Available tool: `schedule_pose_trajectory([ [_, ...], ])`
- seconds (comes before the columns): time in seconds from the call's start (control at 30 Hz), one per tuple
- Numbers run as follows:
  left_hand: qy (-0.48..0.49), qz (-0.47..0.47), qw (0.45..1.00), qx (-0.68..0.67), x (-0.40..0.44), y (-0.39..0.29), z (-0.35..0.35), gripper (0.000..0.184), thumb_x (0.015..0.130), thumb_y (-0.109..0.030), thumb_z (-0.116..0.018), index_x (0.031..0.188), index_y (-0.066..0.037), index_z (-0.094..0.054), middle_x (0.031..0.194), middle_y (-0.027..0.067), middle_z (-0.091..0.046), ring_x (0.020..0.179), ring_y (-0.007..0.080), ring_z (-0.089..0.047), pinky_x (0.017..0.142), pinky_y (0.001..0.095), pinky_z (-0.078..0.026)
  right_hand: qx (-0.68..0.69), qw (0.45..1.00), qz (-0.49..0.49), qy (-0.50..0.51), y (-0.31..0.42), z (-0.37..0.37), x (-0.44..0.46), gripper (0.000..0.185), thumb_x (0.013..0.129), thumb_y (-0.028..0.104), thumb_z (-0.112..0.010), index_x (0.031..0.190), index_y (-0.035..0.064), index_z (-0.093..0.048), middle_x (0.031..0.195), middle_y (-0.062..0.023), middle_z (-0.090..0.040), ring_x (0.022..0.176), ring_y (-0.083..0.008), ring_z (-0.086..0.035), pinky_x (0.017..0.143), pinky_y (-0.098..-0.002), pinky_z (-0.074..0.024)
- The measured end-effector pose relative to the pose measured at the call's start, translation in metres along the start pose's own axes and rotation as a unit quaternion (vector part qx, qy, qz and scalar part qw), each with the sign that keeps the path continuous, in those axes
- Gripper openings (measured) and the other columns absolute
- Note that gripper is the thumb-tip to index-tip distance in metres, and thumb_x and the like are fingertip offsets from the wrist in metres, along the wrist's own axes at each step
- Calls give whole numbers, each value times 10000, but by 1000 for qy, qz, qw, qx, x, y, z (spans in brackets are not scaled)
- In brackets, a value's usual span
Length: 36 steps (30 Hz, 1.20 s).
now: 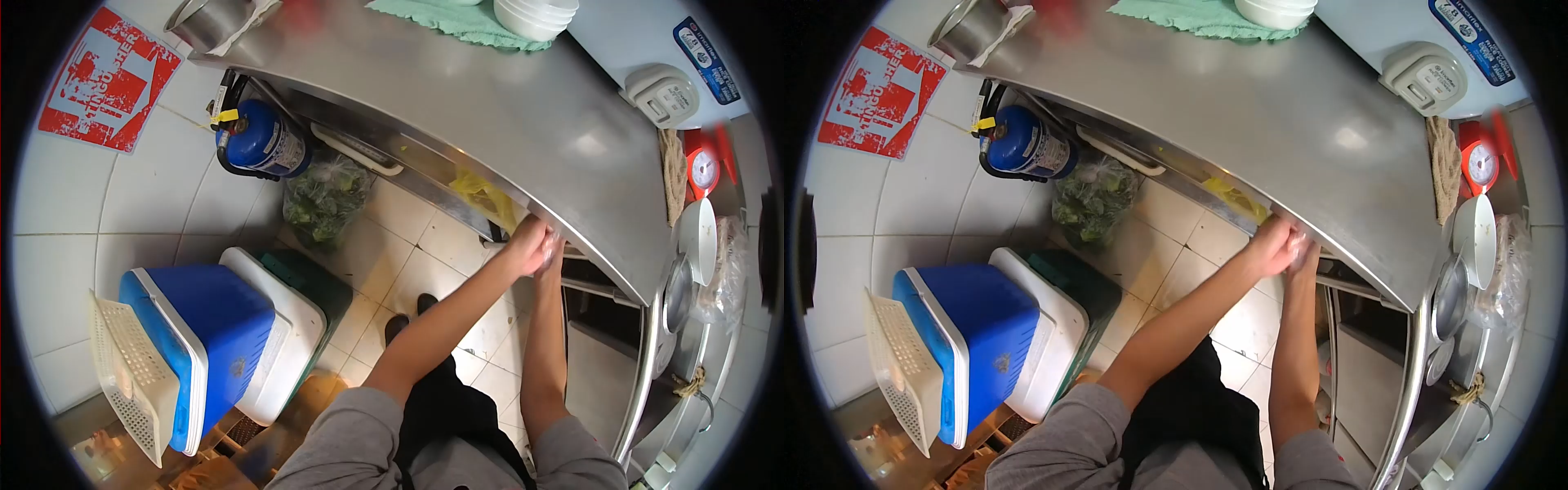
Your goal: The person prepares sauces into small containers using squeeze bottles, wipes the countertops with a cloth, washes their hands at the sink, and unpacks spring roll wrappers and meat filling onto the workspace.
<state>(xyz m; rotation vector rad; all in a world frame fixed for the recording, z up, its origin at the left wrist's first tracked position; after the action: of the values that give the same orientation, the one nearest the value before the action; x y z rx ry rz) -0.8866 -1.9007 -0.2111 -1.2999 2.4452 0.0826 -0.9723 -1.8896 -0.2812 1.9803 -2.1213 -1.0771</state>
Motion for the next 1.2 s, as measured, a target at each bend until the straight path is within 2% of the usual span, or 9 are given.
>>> schedule_pose_trajectory([
  [0.1,-4,41,995,96,-35,-2,-5,110,758,-4,-400,694,-87,-436,624,5,-407,540,92,-374,496,249,-311,-23,997,58,55,-1,31,-6,528,821,450,-522,1137,31,-468,1151,-132,-517,946,-261,-568,857,-366,-483],
  [0.33,-8,46,945,323,-110,-18,2,155,777,-33,-401,646,-115,-412,587,-15,-380,515,77,-331,469,239,-250,19,978,-208,-24,10,19,-39,250,801,228,-477,948,42,-557,975,-112,-586,803,-232,-597,746,-371,-509],
  [0.47,-19,45,971,235,-173,-38,21,59,799,-74,-496,745,-96,-485,624,-3,-411,535,82,-373,488,241,-293,-202,968,-73,-130,12,-1,-105,219,782,150,-541,964,28,-551,894,-84,-596,820,-211,-583,779,-324,-475],
  [0.53,-33,46,963,265,-221,-43,69,15,804,-85,-503,793,-84,-513,654,11,-432,578,111,-414,531,241,-347,-263,956,-37,-127,11,-7,-144,214,770,63,-557,980,24,-542,882,-75,-589,799,-197,-580,744,-319,-478],
  [0.63,-299,102,931,182,-306,-19,119,226,810,-235,-433,870,-45,-539,825,81,-568,802,213,-546,769,362,-444,-326,927,-154,-100,0,-26,-188,412,704,-15,-586,1101,19,-481,956,-76,-571,838,-170,-565,716,-314,-486],
  [0.67,-225,92,969,35,-333,-13,126,400,825,-338,-388,1044,-38,-536,1002,124,-586,934,267,-554,873,417,-421,-325,924,-171,-104,-7,-57,-207,426,693,-12,-587,1104,4,-473,949,-86,-573,844,-175,-569,702,-303,-491],
  [0.73,-277,39,958,-67,-338,-11,95,519,857,-434,-357,1184,-43,-453,1163,123,-513,1060,291,-501,901,460,-406,-291,912,-289,-21,-15,-91,-224,494,675,-11,-600,1146,-17,-452,999,-107,-577,883,-196,-577,733,-299,-487],
  [0.97,-323,-255,904,119,-334,-73,112,441,879,-196,-453,1281,-55,-340,1264,141,-420,1140,287,-444,934,408,-401,-416,861,-226,187,-53,-189,-184,428,711,13,-566,1121,-60,-464,990,-126,-587,888,-195,-571,767,-323,-473],
  [1.2,-335,-474,749,318,-203,-291,-48,306,866,-211,-542,1083,0,-498,986,83,-543,818,151,-505,686,281,-423,-304,939,-85,134,-91,-361,-30,330,732,71,-604,1037,-25,-522,916,-114,-596,780,-185,-586,690,-294,-486],
])
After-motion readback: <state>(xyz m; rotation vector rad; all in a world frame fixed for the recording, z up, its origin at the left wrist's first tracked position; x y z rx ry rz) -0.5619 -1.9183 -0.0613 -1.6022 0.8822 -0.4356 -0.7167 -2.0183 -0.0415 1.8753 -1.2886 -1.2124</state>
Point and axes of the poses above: each hand's wrist, its own x-axis towards the middle knuckle, its own z-axis out of the back of the hand, y = z × x, the point moved 1 cm from there along x, towards the middle knuckle
